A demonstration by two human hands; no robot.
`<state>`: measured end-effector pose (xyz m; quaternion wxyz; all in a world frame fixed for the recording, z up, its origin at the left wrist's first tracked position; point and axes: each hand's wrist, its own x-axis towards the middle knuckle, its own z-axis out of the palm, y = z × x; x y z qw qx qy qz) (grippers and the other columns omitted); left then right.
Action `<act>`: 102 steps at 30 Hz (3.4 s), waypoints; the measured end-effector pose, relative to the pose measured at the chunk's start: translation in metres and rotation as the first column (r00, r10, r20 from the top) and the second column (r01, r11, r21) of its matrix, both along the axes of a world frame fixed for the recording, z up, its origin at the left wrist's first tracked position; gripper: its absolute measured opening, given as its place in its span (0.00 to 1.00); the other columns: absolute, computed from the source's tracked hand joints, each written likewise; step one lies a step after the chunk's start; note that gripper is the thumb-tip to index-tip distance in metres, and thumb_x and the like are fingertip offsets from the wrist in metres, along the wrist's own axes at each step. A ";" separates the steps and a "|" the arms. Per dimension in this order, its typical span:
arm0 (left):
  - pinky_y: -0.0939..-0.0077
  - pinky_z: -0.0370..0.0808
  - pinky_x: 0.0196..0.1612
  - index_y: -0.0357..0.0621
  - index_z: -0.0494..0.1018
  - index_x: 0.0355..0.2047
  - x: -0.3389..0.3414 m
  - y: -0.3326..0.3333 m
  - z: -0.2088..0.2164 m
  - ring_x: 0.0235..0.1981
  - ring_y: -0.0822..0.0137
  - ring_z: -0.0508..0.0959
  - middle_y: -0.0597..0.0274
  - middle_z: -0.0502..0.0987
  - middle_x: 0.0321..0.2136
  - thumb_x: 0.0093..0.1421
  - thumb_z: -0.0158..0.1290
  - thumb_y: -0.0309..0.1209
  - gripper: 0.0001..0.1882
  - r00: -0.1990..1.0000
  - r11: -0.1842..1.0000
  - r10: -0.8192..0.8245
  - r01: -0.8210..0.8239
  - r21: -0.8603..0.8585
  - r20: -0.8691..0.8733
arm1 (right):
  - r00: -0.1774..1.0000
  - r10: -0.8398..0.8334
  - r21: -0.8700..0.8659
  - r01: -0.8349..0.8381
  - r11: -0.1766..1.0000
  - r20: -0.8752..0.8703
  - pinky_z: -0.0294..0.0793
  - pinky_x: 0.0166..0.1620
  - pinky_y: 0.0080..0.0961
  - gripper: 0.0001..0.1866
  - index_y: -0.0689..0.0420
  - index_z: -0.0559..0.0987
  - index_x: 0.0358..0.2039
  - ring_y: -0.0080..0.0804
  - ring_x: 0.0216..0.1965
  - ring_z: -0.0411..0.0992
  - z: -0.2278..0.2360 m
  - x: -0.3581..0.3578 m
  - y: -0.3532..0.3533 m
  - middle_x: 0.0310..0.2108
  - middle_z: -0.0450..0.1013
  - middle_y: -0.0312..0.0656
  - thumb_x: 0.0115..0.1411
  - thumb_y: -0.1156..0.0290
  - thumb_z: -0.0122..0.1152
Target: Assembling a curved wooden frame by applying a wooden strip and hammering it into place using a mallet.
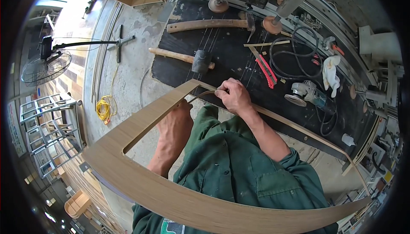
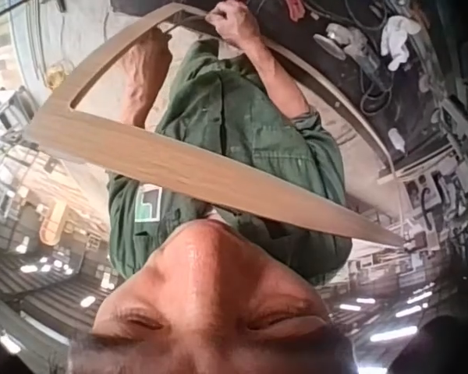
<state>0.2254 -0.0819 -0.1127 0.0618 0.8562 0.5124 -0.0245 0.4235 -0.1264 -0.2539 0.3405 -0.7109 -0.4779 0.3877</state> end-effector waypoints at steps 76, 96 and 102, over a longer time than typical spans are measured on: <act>0.60 0.67 0.42 0.43 0.75 0.29 0.055 -0.021 -0.020 0.31 0.60 0.77 0.60 0.75 0.24 0.47 0.58 0.29 0.08 0.962 0.972 -0.233 0.237 0.009 -0.142 | 0.981 -0.061 0.082 0.047 0.996 0.182 0.74 0.43 0.42 0.16 0.51 0.84 0.25 0.44 0.37 0.79 -0.011 -0.040 0.034 0.30 0.79 0.36 0.60 0.52 0.74; 0.60 0.69 0.43 0.41 0.77 0.33 0.052 -0.016 -0.029 0.32 0.60 0.78 0.59 0.77 0.26 0.48 0.59 0.28 0.10 0.960 0.971 -0.238 0.234 -0.042 -0.149 | 0.975 -0.021 -0.047 0.032 0.998 0.223 0.73 0.49 0.47 0.17 0.50 0.82 0.27 0.46 0.42 0.79 -0.008 -0.039 0.039 0.34 0.80 0.39 0.60 0.50 0.71; 0.53 0.70 0.48 0.46 0.78 0.34 0.043 -0.014 -0.022 0.32 0.61 0.77 0.62 0.75 0.27 0.48 0.59 0.32 0.12 0.980 0.989 -0.145 0.149 0.019 -0.135 | 0.985 0.003 0.018 -0.006 1.000 0.172 0.75 0.44 0.49 0.17 0.51 0.81 0.27 0.48 0.39 0.79 -0.004 -0.048 0.042 0.32 0.79 0.41 0.60 0.52 0.72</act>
